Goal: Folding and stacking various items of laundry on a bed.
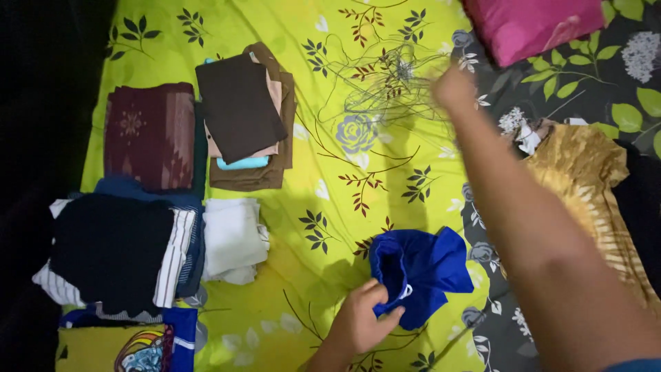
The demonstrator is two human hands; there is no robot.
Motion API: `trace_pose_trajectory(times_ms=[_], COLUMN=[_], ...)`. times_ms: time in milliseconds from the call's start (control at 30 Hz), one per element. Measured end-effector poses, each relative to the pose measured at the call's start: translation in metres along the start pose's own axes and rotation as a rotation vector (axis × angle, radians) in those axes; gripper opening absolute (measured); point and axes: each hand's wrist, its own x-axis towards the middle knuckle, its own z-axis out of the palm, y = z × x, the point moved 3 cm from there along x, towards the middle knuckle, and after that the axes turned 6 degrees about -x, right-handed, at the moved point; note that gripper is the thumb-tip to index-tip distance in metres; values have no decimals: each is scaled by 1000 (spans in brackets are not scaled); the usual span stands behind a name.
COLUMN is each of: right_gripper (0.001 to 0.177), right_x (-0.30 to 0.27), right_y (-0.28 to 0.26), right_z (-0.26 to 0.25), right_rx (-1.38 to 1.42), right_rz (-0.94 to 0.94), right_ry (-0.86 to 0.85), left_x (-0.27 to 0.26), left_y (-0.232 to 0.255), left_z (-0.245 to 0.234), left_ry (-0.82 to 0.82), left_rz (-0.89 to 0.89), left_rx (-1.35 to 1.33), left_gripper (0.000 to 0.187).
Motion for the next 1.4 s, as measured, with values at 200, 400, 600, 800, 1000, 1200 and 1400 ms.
trace_pose_trajectory(times_ms=[200,400,600,800,1000,1200,1400], right_gripper=[41,59,77,31,16,21,15], right_x=[-362,-536,-558,-542,-559,-582,-591], right_y=[-152,-70,-61,-60,-62,33,122], right_z=[-83,-29,-56,-132,-329,-385,-340], right_rx=[557,423,626,1041,893,454,615], right_rz=[-345,-355,-161,275,-13,-79,88], right_ry=[-1100,-543,-380,-431,-349,304,285], left_x=[-4,-34,-84,-112,-118,-111,-97], left_y=[-53,-52,6,90,108,132,143], left_z=[-3,-24,22,26,107,160,184], left_ry=[290,168,-197,76,109,426,280], left_rz=[-146,-284,16,-28,243,46,-90], left_rx=[86,143,-230,256,646,236,87], left_gripper=[41,25,50,78,35,27,28])
